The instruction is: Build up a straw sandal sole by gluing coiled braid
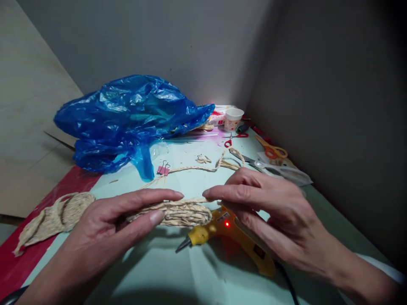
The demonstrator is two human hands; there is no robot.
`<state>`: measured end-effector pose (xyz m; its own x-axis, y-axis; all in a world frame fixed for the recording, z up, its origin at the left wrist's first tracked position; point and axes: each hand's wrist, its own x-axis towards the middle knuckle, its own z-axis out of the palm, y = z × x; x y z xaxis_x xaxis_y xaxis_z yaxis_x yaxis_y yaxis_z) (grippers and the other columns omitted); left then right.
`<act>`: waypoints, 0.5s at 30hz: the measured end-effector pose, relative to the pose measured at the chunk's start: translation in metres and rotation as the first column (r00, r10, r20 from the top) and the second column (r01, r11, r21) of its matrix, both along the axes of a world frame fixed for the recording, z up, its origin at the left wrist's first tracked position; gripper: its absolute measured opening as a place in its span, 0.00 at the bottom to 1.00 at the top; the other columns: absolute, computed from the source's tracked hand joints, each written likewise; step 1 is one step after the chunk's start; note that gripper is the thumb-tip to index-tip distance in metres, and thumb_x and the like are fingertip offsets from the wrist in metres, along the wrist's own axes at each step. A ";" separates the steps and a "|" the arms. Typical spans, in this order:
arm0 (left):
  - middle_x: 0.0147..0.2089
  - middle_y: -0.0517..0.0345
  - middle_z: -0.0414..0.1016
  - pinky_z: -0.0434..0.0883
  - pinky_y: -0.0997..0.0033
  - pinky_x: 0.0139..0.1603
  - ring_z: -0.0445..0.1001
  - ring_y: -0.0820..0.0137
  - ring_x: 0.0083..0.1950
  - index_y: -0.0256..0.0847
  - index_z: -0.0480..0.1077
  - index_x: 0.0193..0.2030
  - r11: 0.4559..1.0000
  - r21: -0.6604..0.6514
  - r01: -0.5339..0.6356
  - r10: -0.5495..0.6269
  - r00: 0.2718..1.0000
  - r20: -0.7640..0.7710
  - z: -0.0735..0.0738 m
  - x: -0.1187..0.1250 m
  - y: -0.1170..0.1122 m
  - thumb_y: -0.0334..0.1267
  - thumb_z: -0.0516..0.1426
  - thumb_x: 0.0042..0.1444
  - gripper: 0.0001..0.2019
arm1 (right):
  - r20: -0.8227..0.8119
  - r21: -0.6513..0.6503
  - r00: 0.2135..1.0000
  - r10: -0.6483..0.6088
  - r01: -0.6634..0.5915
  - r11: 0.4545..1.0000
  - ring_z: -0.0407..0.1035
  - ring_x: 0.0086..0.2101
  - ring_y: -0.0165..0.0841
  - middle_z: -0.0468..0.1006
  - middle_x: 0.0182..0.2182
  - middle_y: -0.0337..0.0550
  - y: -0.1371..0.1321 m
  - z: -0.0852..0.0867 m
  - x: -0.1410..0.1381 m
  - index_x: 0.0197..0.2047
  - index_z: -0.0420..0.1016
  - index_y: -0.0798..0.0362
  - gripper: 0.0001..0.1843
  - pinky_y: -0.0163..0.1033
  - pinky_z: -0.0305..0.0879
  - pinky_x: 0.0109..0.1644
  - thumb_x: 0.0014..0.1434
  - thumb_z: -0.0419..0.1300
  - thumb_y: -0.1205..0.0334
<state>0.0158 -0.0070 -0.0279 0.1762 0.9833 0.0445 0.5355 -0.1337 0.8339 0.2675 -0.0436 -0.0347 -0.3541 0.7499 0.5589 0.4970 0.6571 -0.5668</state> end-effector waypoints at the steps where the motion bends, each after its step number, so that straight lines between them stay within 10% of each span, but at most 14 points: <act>1: 0.36 0.67 0.86 0.77 0.75 0.50 0.83 0.64 0.43 0.64 0.84 0.37 1.000 -0.003 -0.001 0.001 1.000 -0.001 0.000 0.000 0.000 0.52 0.65 0.49 0.09 | 0.004 0.017 1.000 -0.001 0.001 1.000 0.66 0.32 0.23 0.70 0.31 0.41 0.000 0.000 0.000 0.51 0.80 0.60 0.19 0.28 0.62 0.35 0.63 0.52 0.77; 15: 0.44 0.69 0.87 0.77 0.78 0.48 0.84 0.64 0.46 0.62 0.84 0.40 0.997 0.068 0.039 -0.037 0.999 -0.036 -0.002 -0.002 -0.001 0.52 0.63 0.53 0.09 | 0.160 0.285 0.980 -0.118 0.068 0.956 0.66 0.33 0.30 0.72 0.35 0.42 -0.004 -0.012 0.000 0.52 0.78 0.54 0.18 0.37 0.64 0.36 0.63 0.53 0.74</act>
<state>0.0137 -0.0081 -0.0296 0.2162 0.9707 0.1048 0.5572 -0.2108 0.8032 0.2678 -0.0479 -0.0463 -0.3997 0.6089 0.6852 0.6376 0.7217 -0.2694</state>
